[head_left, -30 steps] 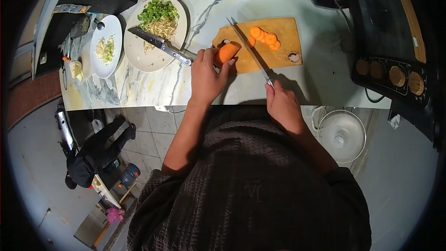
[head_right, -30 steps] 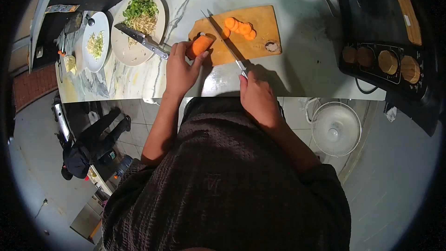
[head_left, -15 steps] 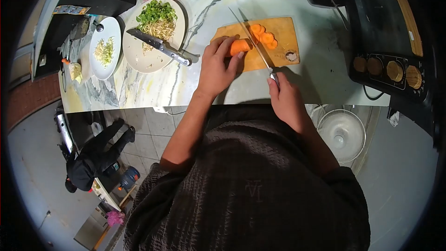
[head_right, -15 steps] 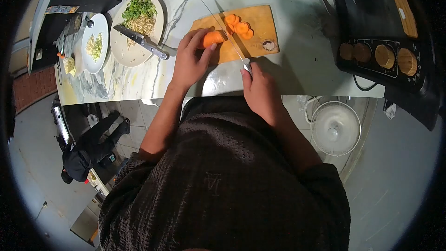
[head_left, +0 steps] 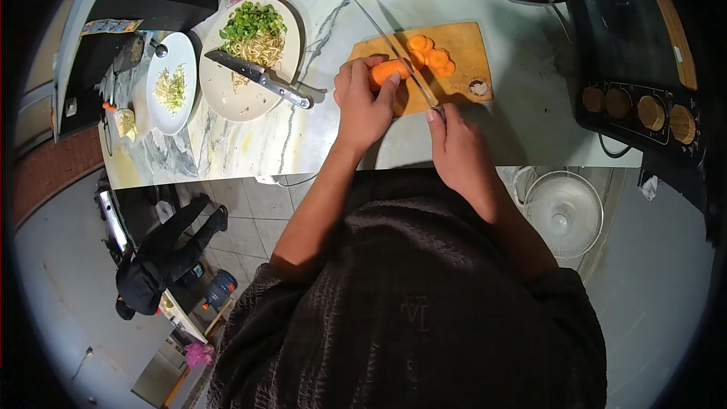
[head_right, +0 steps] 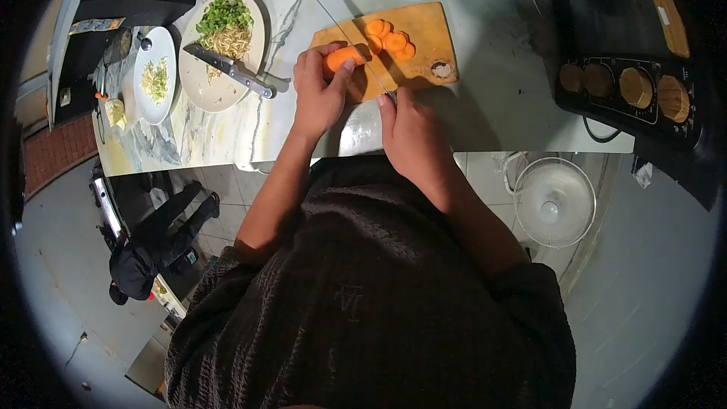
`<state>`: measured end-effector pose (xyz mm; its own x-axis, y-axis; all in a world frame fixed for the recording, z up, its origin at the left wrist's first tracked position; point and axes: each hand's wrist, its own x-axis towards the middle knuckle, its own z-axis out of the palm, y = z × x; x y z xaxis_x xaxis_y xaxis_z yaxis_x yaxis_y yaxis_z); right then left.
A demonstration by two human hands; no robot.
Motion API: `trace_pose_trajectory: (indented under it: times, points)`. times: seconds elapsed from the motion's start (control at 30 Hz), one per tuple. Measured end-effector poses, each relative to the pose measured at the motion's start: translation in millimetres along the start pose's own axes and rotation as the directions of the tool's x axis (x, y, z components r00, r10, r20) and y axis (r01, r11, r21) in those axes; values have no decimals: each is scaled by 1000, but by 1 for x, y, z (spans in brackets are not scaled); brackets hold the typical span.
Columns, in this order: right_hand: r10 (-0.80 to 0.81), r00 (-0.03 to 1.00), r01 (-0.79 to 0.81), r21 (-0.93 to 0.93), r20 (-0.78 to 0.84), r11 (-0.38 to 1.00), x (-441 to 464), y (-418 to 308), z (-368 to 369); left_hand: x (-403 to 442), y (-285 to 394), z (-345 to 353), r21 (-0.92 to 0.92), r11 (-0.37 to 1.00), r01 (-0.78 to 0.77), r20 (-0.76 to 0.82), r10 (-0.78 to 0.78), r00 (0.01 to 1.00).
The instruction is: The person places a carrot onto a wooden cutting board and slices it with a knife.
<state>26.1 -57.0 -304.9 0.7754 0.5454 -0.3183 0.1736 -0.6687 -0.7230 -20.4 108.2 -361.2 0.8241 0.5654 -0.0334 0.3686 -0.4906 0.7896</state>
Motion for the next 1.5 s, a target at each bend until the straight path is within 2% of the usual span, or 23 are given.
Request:
trace_pose_trajectory:
  times: [0.07,0.17,0.3,0.37,0.6,0.97,1.27,1.4,1.5]
  points:
    - [-19,1000,19,-41,3,999,-1,1,3,0,1,2,98,995,-33,-25,35,999]
    - [-33,999,33,-57,-3,998,-1,3,8,0,2,1,120,992,-38,-15,41,999]
    - [-50,998,46,-97,-44,994,-3,2,13,1,2,0,66,998,-2,46,-1,999]
    - [-3,1000,0,-122,-24,993,-2,-2,13,2,1,2,73,997,-16,16,15,1000]
    - [13,1000,-15,-140,-9,990,-1,-7,6,3,1,5,84,996,14,4,-14,1000]
    - [118,990,-103,-177,75,979,-8,-9,-10,3,1,9,67,998,-19,-29,21,999]
    - [101,991,-80,-209,91,975,5,-2,-1,3,1,8,110,990,-84,-56,90,994]
    - [151,982,-127,-203,111,971,8,-5,-2,3,1,9,108,991,-80,-46,85,995]
    - [131,985,-105,-211,112,972,12,-2,-2,4,1,8,101,992,-75,-48,80,996]
